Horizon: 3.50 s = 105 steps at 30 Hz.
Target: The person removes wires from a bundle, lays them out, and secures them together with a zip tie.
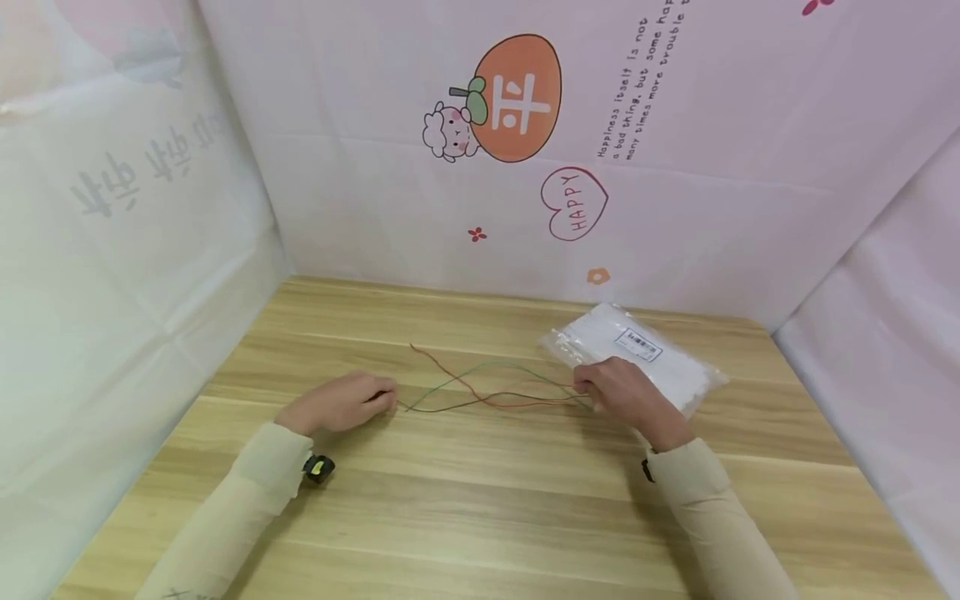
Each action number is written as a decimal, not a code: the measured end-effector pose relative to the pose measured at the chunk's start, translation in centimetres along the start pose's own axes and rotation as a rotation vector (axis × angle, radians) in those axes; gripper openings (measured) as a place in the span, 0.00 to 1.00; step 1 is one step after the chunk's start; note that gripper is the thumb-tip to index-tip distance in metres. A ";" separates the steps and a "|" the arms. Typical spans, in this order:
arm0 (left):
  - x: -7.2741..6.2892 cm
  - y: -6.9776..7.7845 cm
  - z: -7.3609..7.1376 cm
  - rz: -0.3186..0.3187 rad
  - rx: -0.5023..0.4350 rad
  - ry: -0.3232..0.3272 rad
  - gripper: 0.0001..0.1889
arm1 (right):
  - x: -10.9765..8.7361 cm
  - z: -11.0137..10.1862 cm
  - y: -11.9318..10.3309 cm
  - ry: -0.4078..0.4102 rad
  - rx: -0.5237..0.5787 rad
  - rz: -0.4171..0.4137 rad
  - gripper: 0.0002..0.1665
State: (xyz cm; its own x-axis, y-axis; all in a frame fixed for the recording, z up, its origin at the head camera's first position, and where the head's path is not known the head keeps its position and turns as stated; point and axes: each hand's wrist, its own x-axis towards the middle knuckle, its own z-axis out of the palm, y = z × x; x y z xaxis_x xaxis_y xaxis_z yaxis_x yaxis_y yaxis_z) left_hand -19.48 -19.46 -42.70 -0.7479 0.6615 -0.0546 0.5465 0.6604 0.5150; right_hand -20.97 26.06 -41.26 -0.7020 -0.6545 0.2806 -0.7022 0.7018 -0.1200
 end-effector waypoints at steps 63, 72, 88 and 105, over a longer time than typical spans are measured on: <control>5.1 2.7 1.2 0.052 0.342 0.034 0.14 | 1.8 2.1 -1.1 -0.195 0.013 0.024 0.18; 5.1 3.2 1.0 0.049 0.312 0.045 0.14 | 1.7 2.0 -1.0 -0.188 0.068 0.031 0.16; 6.5 4.6 1.7 0.120 0.199 0.070 0.11 | 2.7 1.3 -3.2 -0.091 0.063 -0.030 0.14; 8.6 7.4 3.3 0.117 0.069 0.075 0.08 | 5.6 0.9 -9.1 0.040 0.013 -0.206 0.08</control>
State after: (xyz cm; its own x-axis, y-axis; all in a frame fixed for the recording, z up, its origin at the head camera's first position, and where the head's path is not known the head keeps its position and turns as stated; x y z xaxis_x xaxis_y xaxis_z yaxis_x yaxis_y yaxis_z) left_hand -20.60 -7.72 -42.12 -0.7022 0.7088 0.0676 0.6543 0.6049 0.4539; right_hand -18.67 15.75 -39.43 -0.5387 -0.7716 0.3382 -0.8319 0.5506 -0.0688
